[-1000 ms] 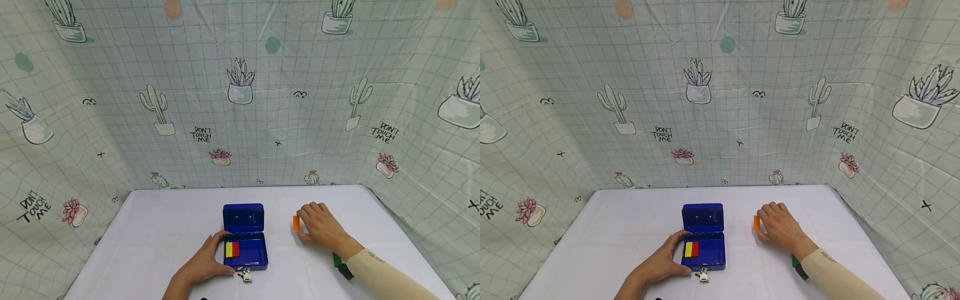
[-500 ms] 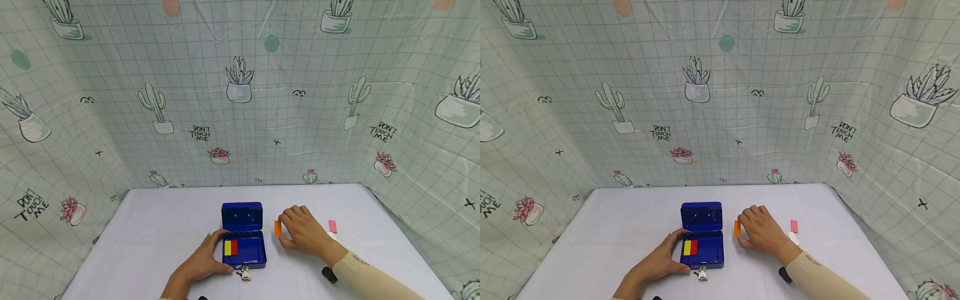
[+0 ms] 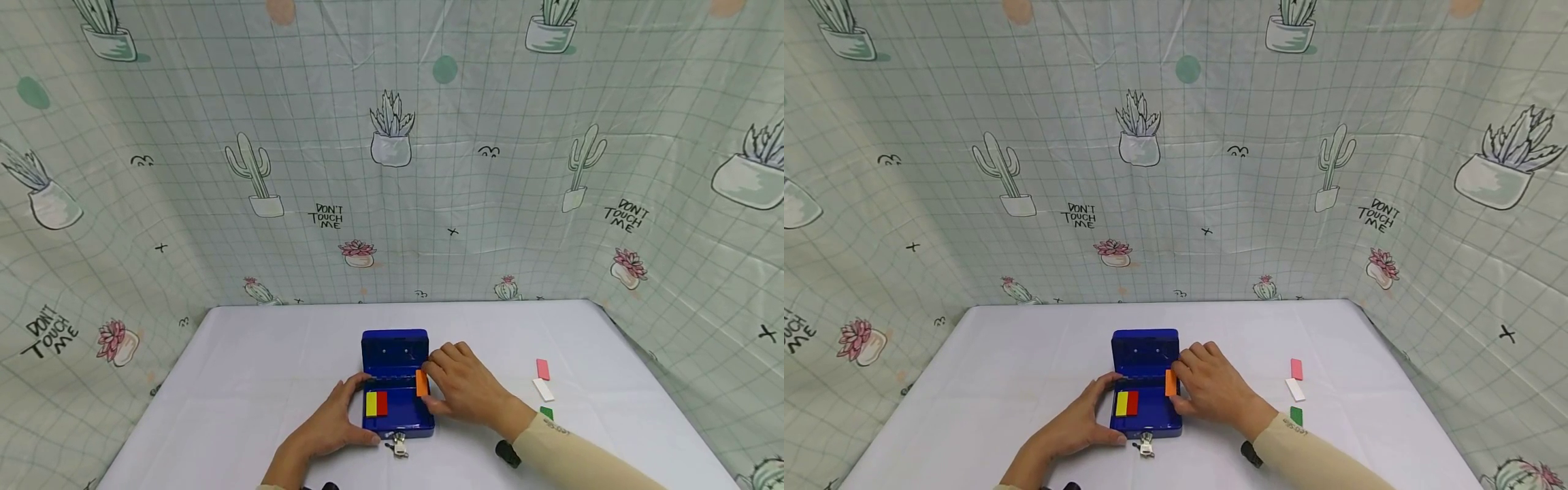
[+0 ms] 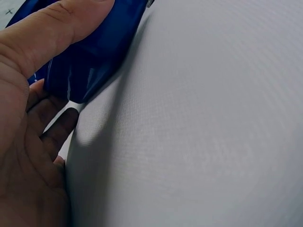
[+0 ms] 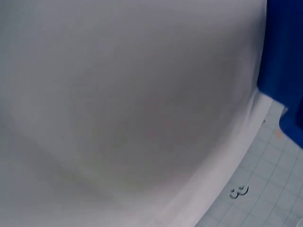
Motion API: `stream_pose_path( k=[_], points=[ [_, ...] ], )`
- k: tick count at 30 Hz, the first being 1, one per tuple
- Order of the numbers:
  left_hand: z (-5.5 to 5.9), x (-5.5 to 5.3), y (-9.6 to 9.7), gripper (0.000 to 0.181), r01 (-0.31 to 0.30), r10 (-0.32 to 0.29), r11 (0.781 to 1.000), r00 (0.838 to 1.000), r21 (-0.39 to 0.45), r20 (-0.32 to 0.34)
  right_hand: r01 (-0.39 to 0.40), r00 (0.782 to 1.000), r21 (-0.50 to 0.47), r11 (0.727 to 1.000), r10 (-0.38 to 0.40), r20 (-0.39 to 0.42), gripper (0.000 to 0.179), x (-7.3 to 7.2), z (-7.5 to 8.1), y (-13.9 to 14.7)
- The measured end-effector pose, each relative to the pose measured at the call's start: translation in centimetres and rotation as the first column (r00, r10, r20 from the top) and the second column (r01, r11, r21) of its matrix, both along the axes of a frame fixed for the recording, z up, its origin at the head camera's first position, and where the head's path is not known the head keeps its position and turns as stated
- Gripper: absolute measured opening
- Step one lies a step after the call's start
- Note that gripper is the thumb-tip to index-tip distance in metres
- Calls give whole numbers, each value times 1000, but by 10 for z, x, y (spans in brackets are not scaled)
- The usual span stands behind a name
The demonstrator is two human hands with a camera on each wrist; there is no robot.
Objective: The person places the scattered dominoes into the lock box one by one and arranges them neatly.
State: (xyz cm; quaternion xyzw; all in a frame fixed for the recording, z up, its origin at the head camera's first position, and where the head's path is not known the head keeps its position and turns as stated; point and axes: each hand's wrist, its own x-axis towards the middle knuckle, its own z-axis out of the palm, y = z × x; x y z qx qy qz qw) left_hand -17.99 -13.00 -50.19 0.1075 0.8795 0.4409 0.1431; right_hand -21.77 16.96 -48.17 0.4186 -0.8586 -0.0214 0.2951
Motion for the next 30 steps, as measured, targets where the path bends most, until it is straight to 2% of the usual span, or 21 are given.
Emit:
stream_pose_path(
  k=[6, 11, 18, 30],
  points=[
    [1, 0, -1, 109, 10, -10, 1000, 1000, 15, 10, -27, 999, 34, 999, 28, -25, 44, 3, -2, -20],
    [0, -1, -2, 109, 17, -17, 1000, 1000, 21, 12, -31, 999, 78, 996, 32, -12, 43, 5, -4, -33],
    [-1, -1, -2, 108, 22, -22, 1000, 1000, 17, 19, -3, 998, 158, 987, -6, 58, 43, 6, -5, -44],
    [-1, -2, -4, 106, 40, -40, 999, 999, 28, -5, 29, 993, 253, 967, -56, 101, 46, 4, -5, -54]
  ],
)
